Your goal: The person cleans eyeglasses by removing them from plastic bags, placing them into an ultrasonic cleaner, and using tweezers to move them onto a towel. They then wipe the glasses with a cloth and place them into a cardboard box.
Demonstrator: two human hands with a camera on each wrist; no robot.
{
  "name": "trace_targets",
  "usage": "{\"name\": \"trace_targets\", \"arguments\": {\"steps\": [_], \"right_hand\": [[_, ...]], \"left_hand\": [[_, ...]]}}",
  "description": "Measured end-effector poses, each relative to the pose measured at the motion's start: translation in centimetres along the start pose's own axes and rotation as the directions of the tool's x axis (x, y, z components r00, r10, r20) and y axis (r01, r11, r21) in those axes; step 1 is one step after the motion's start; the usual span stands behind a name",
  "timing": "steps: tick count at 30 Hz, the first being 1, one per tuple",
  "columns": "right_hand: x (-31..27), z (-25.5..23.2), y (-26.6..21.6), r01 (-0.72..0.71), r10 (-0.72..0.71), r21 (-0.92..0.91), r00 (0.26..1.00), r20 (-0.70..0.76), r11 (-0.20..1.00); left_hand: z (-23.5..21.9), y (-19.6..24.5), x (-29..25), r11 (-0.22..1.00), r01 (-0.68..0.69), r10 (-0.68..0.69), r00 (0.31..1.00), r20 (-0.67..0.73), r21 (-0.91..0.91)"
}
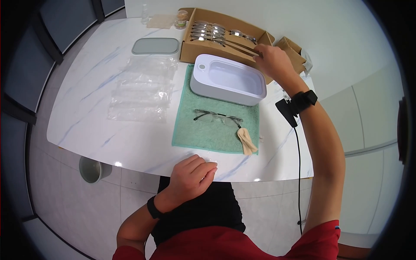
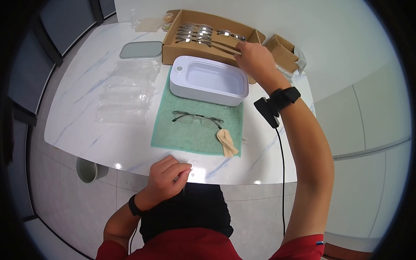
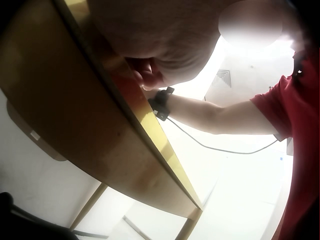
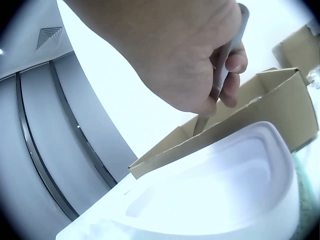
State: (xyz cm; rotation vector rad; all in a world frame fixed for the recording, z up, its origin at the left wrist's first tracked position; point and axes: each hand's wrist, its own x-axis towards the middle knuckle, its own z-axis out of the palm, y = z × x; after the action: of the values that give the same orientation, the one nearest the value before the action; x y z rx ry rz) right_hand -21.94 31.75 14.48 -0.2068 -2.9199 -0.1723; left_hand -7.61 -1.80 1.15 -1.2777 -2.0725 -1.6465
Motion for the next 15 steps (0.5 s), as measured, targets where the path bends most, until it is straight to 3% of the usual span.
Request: {"name": "trace_targets", "arguments": {"steps": [5,15], "right_hand": [[-0.1,0.1,-0.3,0.054,-0.064,-0.102,0.994,-0.094,0.993],[1.3,0.4,-1.3,0.08,-0.087,-0.2,0.996,-0.031,0.977]], "left_hand": [[0.0,0.1,0.1,1.0,-0.009,0.009,1.0,0.006,0.005],[0.0,0.1,0.0,1.0,-0.016,0.016,1.0,0.002,0.012]]}}
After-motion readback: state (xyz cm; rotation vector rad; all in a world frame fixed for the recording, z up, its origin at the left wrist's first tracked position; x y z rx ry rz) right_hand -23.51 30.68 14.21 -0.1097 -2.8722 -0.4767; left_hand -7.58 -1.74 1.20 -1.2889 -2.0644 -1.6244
